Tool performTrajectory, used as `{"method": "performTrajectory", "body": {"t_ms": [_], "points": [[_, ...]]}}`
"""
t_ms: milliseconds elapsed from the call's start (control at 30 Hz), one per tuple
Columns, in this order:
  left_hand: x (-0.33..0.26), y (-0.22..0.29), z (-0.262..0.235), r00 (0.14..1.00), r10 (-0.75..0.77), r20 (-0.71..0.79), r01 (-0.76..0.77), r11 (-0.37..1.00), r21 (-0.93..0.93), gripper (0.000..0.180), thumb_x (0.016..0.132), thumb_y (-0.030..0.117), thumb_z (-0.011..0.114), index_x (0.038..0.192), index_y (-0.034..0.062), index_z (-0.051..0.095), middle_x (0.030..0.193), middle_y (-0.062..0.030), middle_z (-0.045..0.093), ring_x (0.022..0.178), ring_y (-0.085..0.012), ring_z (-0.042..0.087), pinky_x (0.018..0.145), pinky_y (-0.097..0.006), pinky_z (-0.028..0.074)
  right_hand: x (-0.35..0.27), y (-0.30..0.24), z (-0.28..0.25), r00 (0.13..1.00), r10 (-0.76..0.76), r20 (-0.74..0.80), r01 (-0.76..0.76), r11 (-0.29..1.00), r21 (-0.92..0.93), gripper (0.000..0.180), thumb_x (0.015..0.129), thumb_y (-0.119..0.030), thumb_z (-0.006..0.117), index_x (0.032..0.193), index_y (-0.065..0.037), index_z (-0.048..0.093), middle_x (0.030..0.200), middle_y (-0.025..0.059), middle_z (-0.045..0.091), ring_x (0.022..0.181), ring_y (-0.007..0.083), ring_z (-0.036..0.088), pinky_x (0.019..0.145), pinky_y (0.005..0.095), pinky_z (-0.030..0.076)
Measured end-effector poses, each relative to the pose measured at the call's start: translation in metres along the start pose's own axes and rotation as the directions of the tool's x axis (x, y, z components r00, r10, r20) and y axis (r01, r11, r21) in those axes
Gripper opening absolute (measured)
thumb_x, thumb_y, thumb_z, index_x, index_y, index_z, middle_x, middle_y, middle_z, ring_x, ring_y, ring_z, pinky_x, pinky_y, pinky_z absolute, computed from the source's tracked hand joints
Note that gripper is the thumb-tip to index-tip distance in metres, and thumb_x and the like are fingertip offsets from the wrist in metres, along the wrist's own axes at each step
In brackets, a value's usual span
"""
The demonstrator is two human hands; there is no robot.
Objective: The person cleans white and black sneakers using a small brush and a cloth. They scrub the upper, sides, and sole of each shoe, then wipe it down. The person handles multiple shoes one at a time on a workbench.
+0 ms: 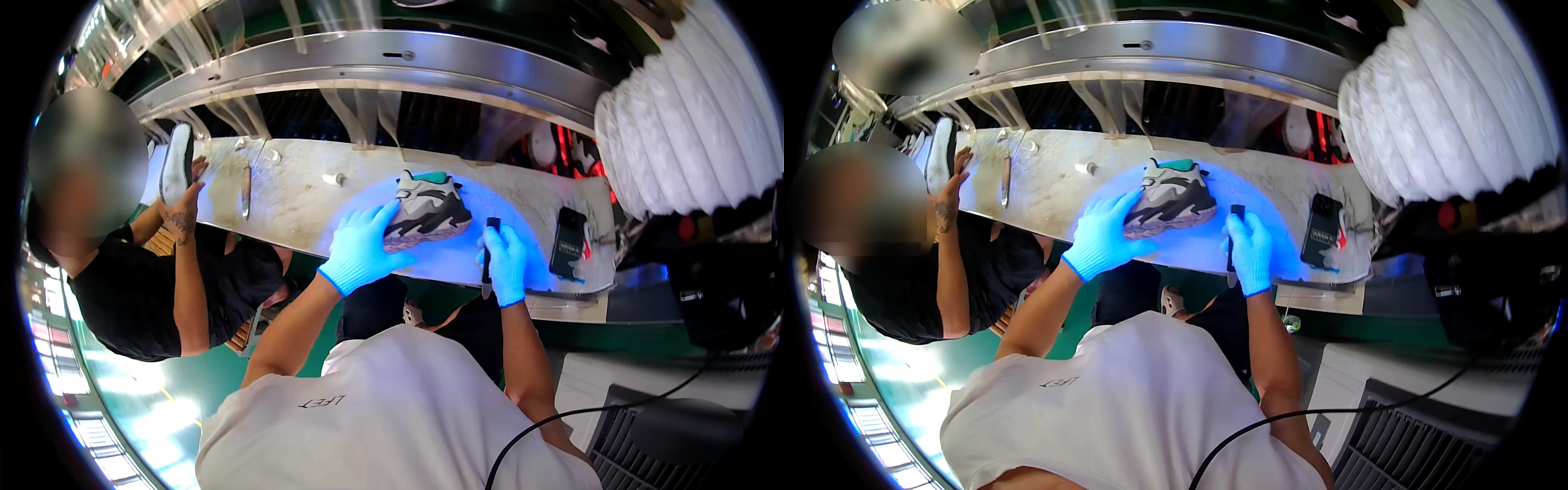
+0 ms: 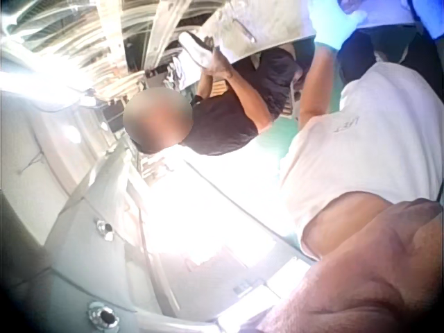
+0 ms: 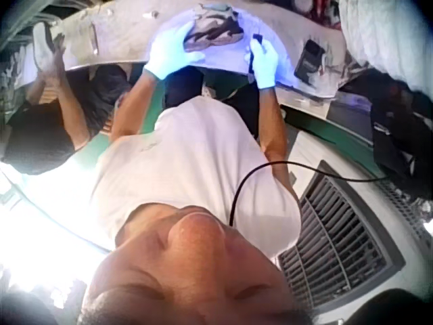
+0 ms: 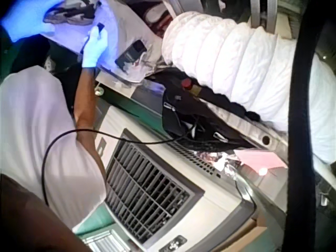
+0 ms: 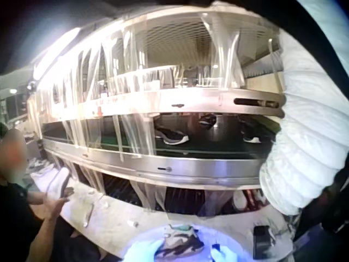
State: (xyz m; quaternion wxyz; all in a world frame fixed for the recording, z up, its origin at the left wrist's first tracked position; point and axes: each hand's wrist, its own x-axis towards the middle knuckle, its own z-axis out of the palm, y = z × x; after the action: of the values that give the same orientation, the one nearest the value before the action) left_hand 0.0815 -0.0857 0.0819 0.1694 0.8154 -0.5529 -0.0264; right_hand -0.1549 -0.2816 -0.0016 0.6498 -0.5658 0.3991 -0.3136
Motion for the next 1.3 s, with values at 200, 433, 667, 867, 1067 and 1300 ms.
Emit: {"method": "performTrajectory", "body": {"t_ms": [200, 433, 667, 867, 1067, 1300], "points": [[0.047, -0.013, 0.018, 0.99, -0.112, 0.084, 0.131, 0.953, -0.273, 0.1, 0.073, 0.053, 0.099, 0.157, 0.0087, 0.066, 0.132, -0.02, 0.08, 0.119, -0.0349, 0.08, 0.107, -0.043, 0.06, -0.022, 0.019, -0.008, 0.969, -0.166, 0.183, 0.207, 0.95, -0.233, 0.023, 0.103, -0.023, 0.078, 0.1, -0.001, 0.078, 0.075, 0.0014, 0.07, 0.066, 0.0082, 0.06, 0.062, 0.0311, 0.049], [0.053, -0.009, 0.008, 0.967, -0.171, 0.188, 0.229, 0.909, -0.347, 0.097, 0.073, 0.046, 0.101, 0.155, 0.0055, 0.067, 0.146, -0.0179, 0.075, 0.128, -0.0334, 0.077, 0.112, -0.041, 0.059, -0.008, 0.004, -0.001, 0.955, -0.228, 0.188, 0.286, 0.875, -0.391, 0.03, 0.102, -0.031, 0.078, 0.097, -0.001, 0.076, 0.072, 0.0164, 0.068, 0.063, 0.0192, 0.062, 0.064, 0.0425, 0.051], [0.049, -0.015, 0.02, 0.989, -0.125, 0.079, 0.143, 0.943, -0.301, 0.099, 0.073, 0.046, 0.102, 0.157, 0.0075, 0.066, 0.123, -0.0208, 0.083, 0.111, -0.0293, 0.083, 0.101, -0.04, 0.063, 0.006, 0.01, 0.003, 0.95, -0.222, 0.221, 0.293, 0.879, -0.376, 0.033, 0.102, -0.033, 0.078, 0.095, -0.001, 0.074, 0.076, 0.0198, 0.069, 0.064, 0.0245, 0.062, 0.064, 0.0444, 0.051], [0.046, -0.009, 0.015, 0.977, -0.187, 0.102, 0.211, 0.914, -0.347, 0.097, 0.072, 0.043, 0.102, 0.155, 0.0073, 0.067, 0.128, -0.0199, 0.082, 0.115, -0.032, 0.082, 0.102, -0.041, 0.063, 0.006, 0.002, -0.007, 0.947, -0.15, 0.285, 0.294, 0.763, -0.575, 0.034, 0.099, -0.033, 0.078, 0.093, 0.0, 0.074, 0.081, 0.0247, 0.071, 0.072, 0.0396, 0.07, 0.069, 0.0512, 0.053], [0.029, -0.003, 0.029, 0.984, -0.024, -0.176, -0.013, 0.978, -0.208, 0.089, 0.069, 0.038, 0.101, 0.147, 0.0064, 0.072, 0.136, -0.0158, 0.079, 0.118, -0.0363, 0.079, 0.102, -0.045, 0.063, 0.035, -0.006, -0.043, 0.906, -0.41, 0.104, 0.301, 0.452, -0.84, 0.043, 0.096, -0.038, 0.082, 0.125, -0.006, 0.078, 0.117, 0.0237, 0.075, 0.105, 0.0467, 0.072, 0.092, 0.0577, 0.058], [-0.023, -0.021, 0.044, 0.761, 0.344, -0.55, -0.472, 0.875, -0.106, 0.079, 0.072, 0.038, 0.1, 0.14, 0.0096, 0.072, 0.136, -0.0194, 0.077, 0.11, -0.041, 0.078, 0.092, -0.048, 0.064, -0.001, -0.007, 0.022, 0.93, -0.104, 0.353, 0.076, 0.993, 0.091, 0.08, 0.09, -0.012, 0.079, 0.163, 0.004, 0.05, 0.155, 0.0162, 0.064, 0.141, 0.0305, 0.064, 0.122, 0.0454, 0.051]]}}
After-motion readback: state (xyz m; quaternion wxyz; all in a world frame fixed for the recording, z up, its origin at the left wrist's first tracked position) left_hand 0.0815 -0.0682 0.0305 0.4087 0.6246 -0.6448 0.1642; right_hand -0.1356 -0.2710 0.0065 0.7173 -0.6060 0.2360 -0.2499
